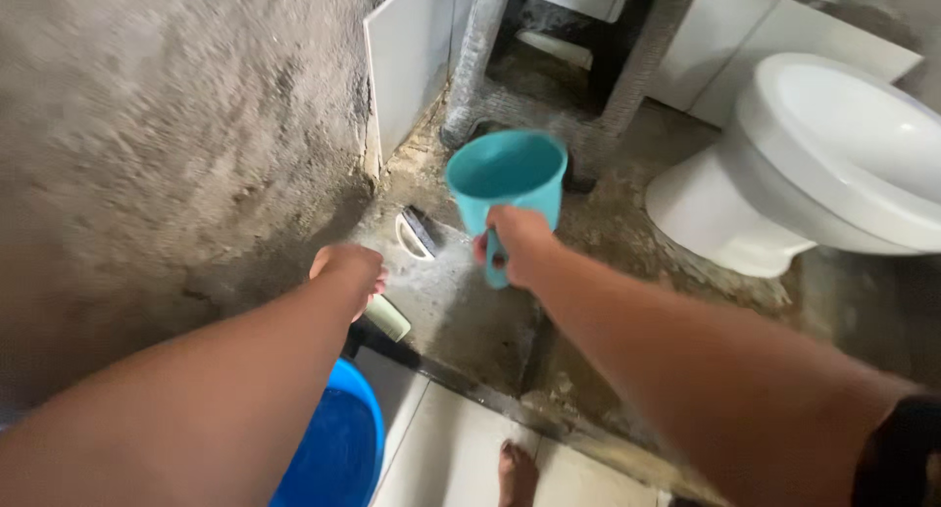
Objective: The person fills a blue bucket with water from a tap using a teal scoop, then uses a brush to scrub a black plastic shelving unit. They repeatedly pour water from the scoop onto the shelves and scrub the surfaces.
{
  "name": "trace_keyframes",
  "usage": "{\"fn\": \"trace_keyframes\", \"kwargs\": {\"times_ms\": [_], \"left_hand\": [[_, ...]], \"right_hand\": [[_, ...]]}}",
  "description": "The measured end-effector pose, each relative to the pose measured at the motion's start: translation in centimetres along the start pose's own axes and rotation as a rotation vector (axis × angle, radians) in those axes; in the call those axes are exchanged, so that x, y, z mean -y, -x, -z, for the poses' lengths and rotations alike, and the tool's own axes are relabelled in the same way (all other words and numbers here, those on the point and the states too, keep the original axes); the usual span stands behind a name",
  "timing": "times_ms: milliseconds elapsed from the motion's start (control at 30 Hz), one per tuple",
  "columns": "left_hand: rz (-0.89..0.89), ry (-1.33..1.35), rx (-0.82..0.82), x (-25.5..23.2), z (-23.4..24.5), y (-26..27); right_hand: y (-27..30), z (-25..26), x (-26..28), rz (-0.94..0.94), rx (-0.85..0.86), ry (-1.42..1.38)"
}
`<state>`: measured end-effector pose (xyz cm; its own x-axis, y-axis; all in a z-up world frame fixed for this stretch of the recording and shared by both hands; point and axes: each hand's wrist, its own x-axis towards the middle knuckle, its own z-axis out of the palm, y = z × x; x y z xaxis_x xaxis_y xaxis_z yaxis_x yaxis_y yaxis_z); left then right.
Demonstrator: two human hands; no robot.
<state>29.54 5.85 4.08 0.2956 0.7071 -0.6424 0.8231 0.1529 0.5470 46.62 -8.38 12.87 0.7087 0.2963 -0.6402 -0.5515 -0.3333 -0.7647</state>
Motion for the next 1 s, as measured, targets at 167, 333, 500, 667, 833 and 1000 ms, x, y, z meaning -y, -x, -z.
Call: {"fn": "trace_keyframes", "kwargs": {"times_ms": [167, 333, 500, 667, 833, 1000], "left_hand": [[-0.035, -0.123, 0.076, 0.7, -5.3, -6.2], [-0.109, -0.236, 0.099, 1.1, -12.3, -11.6], [-0.217, -0.353, 0.056, 1.5, -17.2, -16.0], [-0.325, -0.452, -0.018, 0.8, -21.0, -18.3], [-0.424, -0.526, -0.174, 1.4, -22.8, -20.5], [-0.428, -0.582, -0.362, 6.7, -21.4, -19.2]], "right_hand": [[-3.8, 1.6, -7.2, -0.097, 0.001, 0.100], [-6.5, 3.1, -13.1, -0.144, -0.004, 0.237], [-9.5, 3.5, -18.5, 0.074, 0.010, 0.220], [-11.6, 4.0, -21.7, 0.254, 0.021, 0.196], [-12.2, 4.7, -23.5, 0.293, 0.052, 0.201], [-12.3, 4.9, -23.9, 0.273, 0.060, 0.166]]}}
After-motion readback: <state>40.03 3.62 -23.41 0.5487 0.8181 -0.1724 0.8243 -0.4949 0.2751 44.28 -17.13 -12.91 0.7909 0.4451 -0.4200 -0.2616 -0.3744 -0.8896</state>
